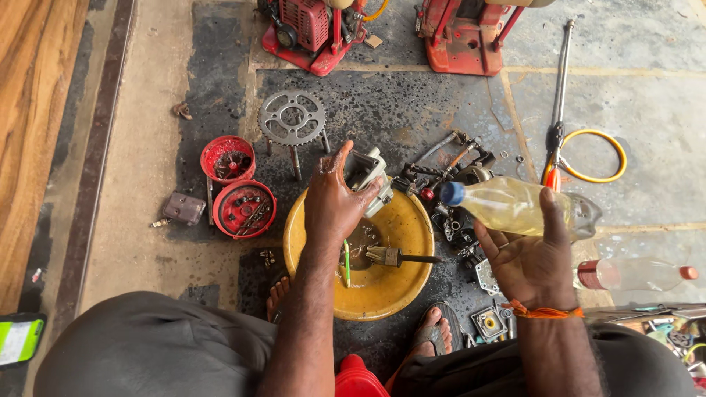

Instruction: The person sits on the ground and cleans a small engine cover part in a yellow basin. They pour liquid from a plastic bottle over the part, then scrub it with a brush and by hand, turning it over to clean different sides.

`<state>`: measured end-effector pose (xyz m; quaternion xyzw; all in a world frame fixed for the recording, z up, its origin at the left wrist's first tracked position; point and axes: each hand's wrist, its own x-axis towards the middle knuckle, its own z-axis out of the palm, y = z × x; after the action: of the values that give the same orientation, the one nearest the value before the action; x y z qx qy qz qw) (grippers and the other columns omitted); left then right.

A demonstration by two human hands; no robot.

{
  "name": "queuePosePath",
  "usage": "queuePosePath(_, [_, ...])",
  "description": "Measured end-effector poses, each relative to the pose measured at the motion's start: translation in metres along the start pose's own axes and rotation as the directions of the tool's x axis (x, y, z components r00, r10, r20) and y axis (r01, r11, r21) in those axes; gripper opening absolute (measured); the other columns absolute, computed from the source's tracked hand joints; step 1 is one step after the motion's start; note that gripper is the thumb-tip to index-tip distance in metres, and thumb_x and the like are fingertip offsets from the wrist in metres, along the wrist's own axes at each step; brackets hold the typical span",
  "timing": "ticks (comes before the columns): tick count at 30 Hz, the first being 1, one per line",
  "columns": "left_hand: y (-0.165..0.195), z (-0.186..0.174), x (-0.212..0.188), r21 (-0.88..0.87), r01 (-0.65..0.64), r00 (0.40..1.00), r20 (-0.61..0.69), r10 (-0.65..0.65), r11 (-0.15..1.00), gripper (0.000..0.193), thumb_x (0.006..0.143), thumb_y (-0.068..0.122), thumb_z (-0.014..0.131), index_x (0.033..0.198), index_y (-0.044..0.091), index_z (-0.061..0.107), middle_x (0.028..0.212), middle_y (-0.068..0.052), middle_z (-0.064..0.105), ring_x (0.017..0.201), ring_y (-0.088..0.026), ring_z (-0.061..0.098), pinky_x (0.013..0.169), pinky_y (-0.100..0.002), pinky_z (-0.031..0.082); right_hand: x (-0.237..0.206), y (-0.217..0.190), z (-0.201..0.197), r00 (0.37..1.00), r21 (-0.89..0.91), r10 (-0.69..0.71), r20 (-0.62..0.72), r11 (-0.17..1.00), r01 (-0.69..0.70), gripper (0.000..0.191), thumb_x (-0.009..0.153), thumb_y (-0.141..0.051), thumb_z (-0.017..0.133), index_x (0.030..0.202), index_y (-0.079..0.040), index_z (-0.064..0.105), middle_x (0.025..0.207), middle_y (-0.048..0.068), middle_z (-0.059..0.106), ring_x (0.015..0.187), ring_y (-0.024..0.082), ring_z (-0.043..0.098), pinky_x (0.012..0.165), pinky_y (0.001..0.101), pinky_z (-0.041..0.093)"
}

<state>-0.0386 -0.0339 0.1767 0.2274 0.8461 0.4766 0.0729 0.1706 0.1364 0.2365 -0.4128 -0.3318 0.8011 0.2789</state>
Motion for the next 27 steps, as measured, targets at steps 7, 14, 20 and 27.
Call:
queuePosePath(7, [0.041, -0.057, -0.016, -0.110, -0.121, 0.991, 0.037, 0.126, 0.987, 0.082, 0.076, 0.044, 0.085, 0.147, 0.017, 0.054, 0.135, -0.014, 0.068, 0.124, -0.027, 0.067, 0.106, -0.043, 0.052, -0.011, -0.018, 0.001, 0.997, 0.031, -0.043, 0.064, 0.999, 0.041, 0.078, 0.082, -0.061, 0.071, 0.145, -0.018, 0.053, 0.142, 0.006, 0.062, 0.131, 0.026, 0.060, 0.107, 0.0406, 0.050])
queuePosePath(14, [-0.035, 0.005, 0.003, -0.829, 0.428, 0.903, 0.405, -0.141, 0.361, 0.073, 0.081, 0.042, 0.079, 0.145, 0.016, 0.056, 0.137, -0.013, 0.062, 0.119, -0.023, 0.064, 0.092, -0.043, 0.060, -0.014, -0.026, -0.004, 1.000, 0.070, 0.008, -0.030, 0.998, -0.006, 0.075, 0.084, -0.062, 0.069, 0.143, -0.017, 0.054, 0.135, 0.014, 0.065, 0.127, 0.028, 0.064, 0.106, 0.0381, 0.053])
queuePosePath(20, [-0.133, 0.092, -0.035, -0.007, 0.472, 0.880, -0.042, -0.472, 0.881, 0.071, 0.080, 0.053, 0.085, 0.135, 0.013, 0.066, 0.117, -0.012, 0.075, 0.108, -0.028, 0.072, 0.096, -0.042, 0.055, -0.009, -0.021, -0.011, 0.996, 0.089, 0.010, 0.087, 0.996, -0.018, 0.069, 0.086, -0.060, 0.070, 0.141, -0.021, 0.056, 0.135, 0.006, 0.064, 0.119, 0.026, 0.063, 0.099, 0.0386, 0.054])
queuePosePath(27, [-0.113, 0.073, -0.009, -0.701, 0.712, 0.687, 0.686, -0.240, 0.037, 0.054, 0.089, 0.063, 0.068, 0.126, 0.024, 0.065, 0.106, 0.000, 0.072, 0.092, -0.021, 0.072, 0.068, -0.040, 0.061, -0.003, -0.019, -0.012, 0.996, 0.124, 0.062, 0.068, 0.990, -0.070, 0.067, 0.093, -0.060, 0.065, 0.142, -0.015, 0.057, 0.130, 0.009, 0.069, 0.114, 0.025, 0.068, 0.098, 0.0364, 0.056])
